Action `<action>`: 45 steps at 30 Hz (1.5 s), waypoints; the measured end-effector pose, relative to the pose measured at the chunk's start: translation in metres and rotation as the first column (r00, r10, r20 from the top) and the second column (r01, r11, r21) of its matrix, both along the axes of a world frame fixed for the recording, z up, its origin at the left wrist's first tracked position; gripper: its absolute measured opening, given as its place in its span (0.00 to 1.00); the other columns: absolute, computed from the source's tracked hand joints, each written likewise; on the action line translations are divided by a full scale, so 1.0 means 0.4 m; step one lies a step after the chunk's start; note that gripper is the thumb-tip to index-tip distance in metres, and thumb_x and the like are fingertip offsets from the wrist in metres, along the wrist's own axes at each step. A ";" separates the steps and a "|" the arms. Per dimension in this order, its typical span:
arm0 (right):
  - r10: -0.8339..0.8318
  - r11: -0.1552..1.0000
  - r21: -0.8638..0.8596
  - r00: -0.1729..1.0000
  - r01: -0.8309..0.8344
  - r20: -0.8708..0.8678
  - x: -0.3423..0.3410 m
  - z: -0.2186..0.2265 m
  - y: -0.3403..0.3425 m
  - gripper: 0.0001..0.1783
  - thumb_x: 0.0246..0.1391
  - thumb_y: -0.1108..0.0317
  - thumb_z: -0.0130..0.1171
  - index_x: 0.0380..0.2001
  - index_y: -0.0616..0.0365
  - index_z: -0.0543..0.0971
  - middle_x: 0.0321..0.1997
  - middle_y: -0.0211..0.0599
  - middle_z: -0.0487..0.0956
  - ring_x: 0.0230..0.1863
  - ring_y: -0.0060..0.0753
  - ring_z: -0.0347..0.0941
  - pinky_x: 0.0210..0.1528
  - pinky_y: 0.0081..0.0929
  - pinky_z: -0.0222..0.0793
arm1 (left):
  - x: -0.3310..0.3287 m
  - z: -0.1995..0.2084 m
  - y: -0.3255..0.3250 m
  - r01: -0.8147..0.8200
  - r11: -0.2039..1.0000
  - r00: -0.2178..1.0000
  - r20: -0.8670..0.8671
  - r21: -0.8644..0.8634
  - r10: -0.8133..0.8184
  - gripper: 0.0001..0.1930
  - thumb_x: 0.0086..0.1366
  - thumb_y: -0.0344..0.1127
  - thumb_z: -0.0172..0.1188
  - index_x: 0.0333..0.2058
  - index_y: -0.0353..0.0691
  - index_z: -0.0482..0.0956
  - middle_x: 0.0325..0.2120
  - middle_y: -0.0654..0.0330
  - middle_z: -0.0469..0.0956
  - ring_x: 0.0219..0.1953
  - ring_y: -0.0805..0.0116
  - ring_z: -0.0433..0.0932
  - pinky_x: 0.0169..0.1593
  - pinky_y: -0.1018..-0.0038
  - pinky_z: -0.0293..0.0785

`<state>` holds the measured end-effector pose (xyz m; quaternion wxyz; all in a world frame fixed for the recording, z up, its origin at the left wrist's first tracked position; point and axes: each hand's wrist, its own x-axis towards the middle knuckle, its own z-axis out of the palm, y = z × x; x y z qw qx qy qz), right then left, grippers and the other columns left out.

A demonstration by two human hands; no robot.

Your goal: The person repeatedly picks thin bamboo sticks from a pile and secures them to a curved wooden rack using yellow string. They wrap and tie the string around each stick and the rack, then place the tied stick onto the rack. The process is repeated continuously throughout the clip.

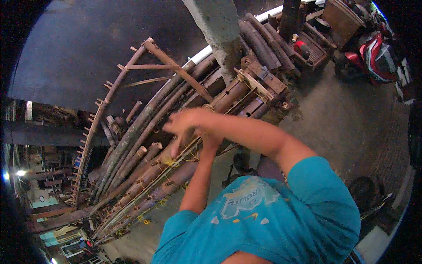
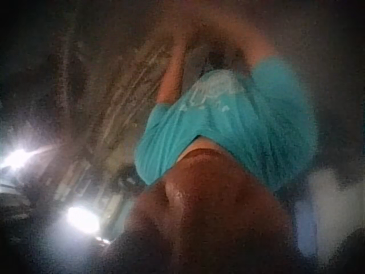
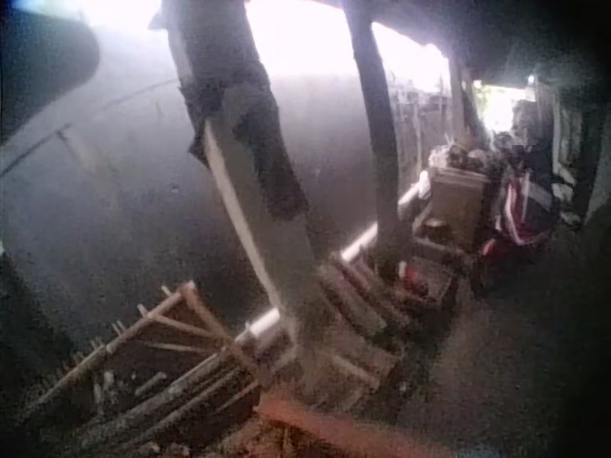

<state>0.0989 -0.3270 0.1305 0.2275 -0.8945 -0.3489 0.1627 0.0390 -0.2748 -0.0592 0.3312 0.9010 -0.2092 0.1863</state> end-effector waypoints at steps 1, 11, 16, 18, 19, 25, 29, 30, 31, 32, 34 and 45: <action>-0.111 0.983 -0.145 0.994 0.108 -0.006 0.042 -0.046 -0.024 0.40 0.48 0.34 0.47 0.54 0.54 0.68 0.57 0.51 0.64 0.56 0.51 0.62 0.59 0.46 0.53 | 0.008 0.020 0.005 -0.002 0.998 0.990 0.141 0.057 -0.006 0.10 0.57 0.38 0.53 0.36 0.44 0.77 0.29 0.54 0.78 0.32 0.56 0.74 0.45 0.53 0.54; 0.076 0.823 0.555 0.945 0.120 -0.318 -0.094 -0.148 -0.241 0.23 0.59 0.52 0.44 0.28 0.62 0.76 0.27 0.44 0.77 0.30 0.41 0.71 0.36 0.35 0.66 | 0.007 -0.022 0.027 -0.111 0.959 0.993 -0.005 0.261 0.116 0.06 0.60 0.37 0.51 0.30 0.46 0.77 0.22 0.59 0.75 0.28 0.59 0.73 0.35 0.61 0.53; -0.123 0.906 0.371 0.965 0.204 -0.230 -0.410 -0.445 -0.257 0.21 0.59 0.56 0.45 0.21 0.61 0.74 0.24 0.50 0.74 0.33 0.52 0.70 0.44 0.42 0.64 | -0.011 0.036 -0.005 -0.095 0.980 0.987 -0.107 0.176 0.115 0.08 0.61 0.37 0.50 0.31 0.45 0.78 0.24 0.59 0.77 0.28 0.59 0.74 0.39 0.64 0.53; -0.206 0.852 0.405 0.923 0.333 -0.324 -0.391 -0.482 -0.239 0.21 0.58 0.56 0.45 0.19 0.60 0.74 0.22 0.50 0.73 0.32 0.54 0.69 0.48 0.43 0.63 | 0.021 0.104 -0.035 -0.028 0.996 0.972 -0.237 -0.082 0.008 0.10 0.64 0.38 0.49 0.33 0.43 0.78 0.23 0.60 0.78 0.29 0.65 0.75 0.40 0.67 0.61; -0.208 0.832 0.455 0.939 0.317 -0.273 -0.406 -0.485 -0.225 0.21 0.58 0.56 0.45 0.19 0.60 0.74 0.22 0.50 0.73 0.32 0.53 0.70 0.49 0.42 0.63 | 0.055 0.145 -0.038 -0.045 0.975 0.933 -0.357 -0.218 -0.036 0.11 0.65 0.39 0.49 0.33 0.41 0.78 0.22 0.60 0.77 0.27 0.68 0.74 0.37 0.70 0.64; -0.231 0.813 0.530 0.969 0.241 -0.086 -0.438 -0.507 -0.258 0.16 0.55 0.59 0.49 0.22 0.59 0.75 0.23 0.48 0.73 0.34 0.51 0.70 0.51 0.42 0.63 | 0.409 -0.038 0.030 -0.049 0.995 0.988 -0.143 0.081 0.060 0.13 0.64 0.39 0.48 0.34 0.36 0.77 0.24 0.51 0.79 0.29 0.56 0.78 0.30 0.69 0.70; -0.540 0.586 0.591 0.811 0.554 -0.224 -0.421 -0.487 -0.385 0.11 0.51 0.63 0.51 0.33 0.57 0.77 0.32 0.46 0.76 0.40 0.49 0.71 0.52 0.42 0.63 | 0.440 0.054 -0.068 0.183 0.584 0.846 -0.429 0.791 0.317 0.14 0.61 0.41 0.48 0.38 0.39 0.78 0.33 0.49 0.79 0.39 0.48 0.77 0.42 0.55 0.71; -0.613 0.463 0.599 0.724 0.653 -0.316 -0.414 -0.486 -0.430 0.11 0.51 0.63 0.51 0.34 0.57 0.76 0.32 0.44 0.76 0.39 0.45 0.71 0.49 0.40 0.63 | 0.424 0.120 -0.109 0.197 0.628 0.849 -0.452 0.753 0.276 0.14 0.61 0.41 0.49 0.38 0.39 0.78 0.35 0.49 0.79 0.40 0.48 0.77 0.43 0.55 0.70; -0.614 0.302 0.520 0.580 0.799 -0.535 -0.397 -0.504 -0.479 0.11 0.50 0.64 0.51 0.36 0.56 0.75 0.32 0.42 0.75 0.37 0.42 0.70 0.46 0.38 0.64 | 0.412 0.157 -0.150 0.209 0.670 0.850 -0.471 0.713 0.236 0.13 0.61 0.41 0.50 0.38 0.40 0.78 0.36 0.49 0.78 0.40 0.48 0.76 0.45 0.55 0.69; -0.527 0.104 0.364 0.362 0.925 -0.769 -0.382 -0.533 -0.517 0.12 0.49 0.65 0.51 0.37 0.56 0.74 0.33 0.40 0.74 0.36 0.38 0.70 0.44 0.36 0.65 | 0.369 0.170 -0.210 0.195 0.856 0.865 -0.495 0.480 0.081 0.12 0.60 0.40 0.50 0.37 0.40 0.78 0.35 0.48 0.78 0.40 0.48 0.76 0.45 0.56 0.69; -0.138 -0.305 0.076 0.035 0.949 -0.990 -0.348 -0.582 -0.559 0.14 0.48 0.67 0.51 0.40 0.55 0.72 0.33 0.36 0.72 0.34 0.31 0.69 0.38 0.32 0.67 | 0.280 0.082 -0.299 0.276 0.958 0.836 -0.511 0.073 -0.202 0.11 0.60 0.38 0.51 0.36 0.41 0.78 0.31 0.47 0.78 0.38 0.48 0.77 0.44 0.56 0.68; -0.379 0.614 0.769 0.921 0.176 0.092 -0.101 -0.155 -0.455 0.15 0.50 0.53 0.50 0.32 0.51 0.76 0.32 0.39 0.73 0.38 0.38 0.69 0.43 0.37 0.65 | 0.101 0.063 -0.456 -0.106 0.927 0.839 -0.468 0.361 0.278 0.12 0.56 0.36 0.56 0.39 0.42 0.74 0.29 0.48 0.76 0.36 0.51 0.74 0.43 0.58 0.64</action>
